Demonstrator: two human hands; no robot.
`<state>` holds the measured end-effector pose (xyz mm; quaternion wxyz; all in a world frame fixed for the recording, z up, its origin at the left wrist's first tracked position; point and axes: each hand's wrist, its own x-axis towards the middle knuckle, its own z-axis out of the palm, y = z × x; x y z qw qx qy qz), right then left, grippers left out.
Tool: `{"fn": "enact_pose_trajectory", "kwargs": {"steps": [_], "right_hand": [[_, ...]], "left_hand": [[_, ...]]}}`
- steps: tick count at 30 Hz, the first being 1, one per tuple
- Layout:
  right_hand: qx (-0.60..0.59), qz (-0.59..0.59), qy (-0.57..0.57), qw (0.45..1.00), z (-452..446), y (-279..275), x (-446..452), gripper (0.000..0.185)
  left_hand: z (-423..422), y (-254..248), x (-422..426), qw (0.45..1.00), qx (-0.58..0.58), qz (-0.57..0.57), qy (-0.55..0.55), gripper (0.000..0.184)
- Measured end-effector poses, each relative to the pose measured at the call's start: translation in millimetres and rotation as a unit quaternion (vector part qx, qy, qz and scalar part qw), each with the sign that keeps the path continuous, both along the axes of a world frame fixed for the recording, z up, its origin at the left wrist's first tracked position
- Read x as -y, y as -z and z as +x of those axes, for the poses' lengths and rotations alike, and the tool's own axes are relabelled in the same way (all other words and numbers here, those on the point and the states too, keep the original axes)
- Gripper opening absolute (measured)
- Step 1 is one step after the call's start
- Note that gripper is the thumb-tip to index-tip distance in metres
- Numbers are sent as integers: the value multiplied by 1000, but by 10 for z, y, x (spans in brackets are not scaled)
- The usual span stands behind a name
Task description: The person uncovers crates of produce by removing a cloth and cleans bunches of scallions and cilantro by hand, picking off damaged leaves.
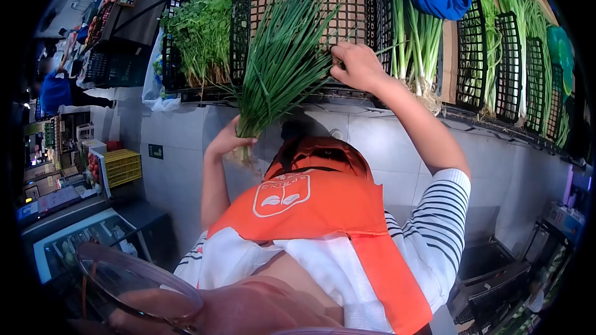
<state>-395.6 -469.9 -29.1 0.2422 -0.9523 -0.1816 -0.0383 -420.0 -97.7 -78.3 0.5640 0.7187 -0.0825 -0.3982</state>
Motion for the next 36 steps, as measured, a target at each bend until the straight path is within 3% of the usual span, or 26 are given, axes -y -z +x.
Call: {"fn": "enact_pose_trajectory", "kwargs": {"steps": [6, 13, 15, 17, 21, 25, 27, 28, 29, 31, 33, 34, 36], "right_hand": [[-5, -16, 52, 998, 98, 82, -93, 20], [-53, -18, 72, 996, 250, -34, -156, 24], [-4, -43, 123, 991, 333, 11, -95, 20], [-39, -10, 167, 985, 437, -108, 130, 23], [25, 240, 95, 966, 639, -468, 686, 14], [-45, 452, 57, 889, 803, -759, 876, 14], [-121, 397, 58, 908, 936, -846, 971, 15], [36, 299, 74, 951, 952, -852, 867, 12], [189, 189, 87, 960, 983, -833, 746, 9], [149, 179, 80, 969, 1216, -575, 768, 10], [102, 51, 75, 991, 1299, -370, 694, 14], [35, -73, 64, 995, 1311, -375, 644, 17], [5, -155, 33, 987, 1357, -191, 579, 18]], "left_hand": [[-24, 90, -10, 999, 20, 32, -14, 72], [-36, 31, 25, 998, -45, 4, -34, 70], [-33, 40, 11, 998, -40, -11, -37, 70], [-24, 40, -2, 998, -41, -20, -37, 70], [-12, 97, -34, 997, -58, -28, -41, 71], [13, 191, -54, 997, -65, -29, -38, 75], [15, 211, -55, 997, -67, -27, -39, 71], [13, 214, -54, 996, -72, -29, -38, 70], [14, 215, -58, 996, -76, -30, -38, 69], [21, 234, -49, 998, -58, -20, -29, 66], [30, 239, -42, 1000, -15, 1, -15, 64], [30, 222, -35, 1000, -23, 3, -15, 64], [21, 180, -17, 999, -38, 5, -20, 63]]}}
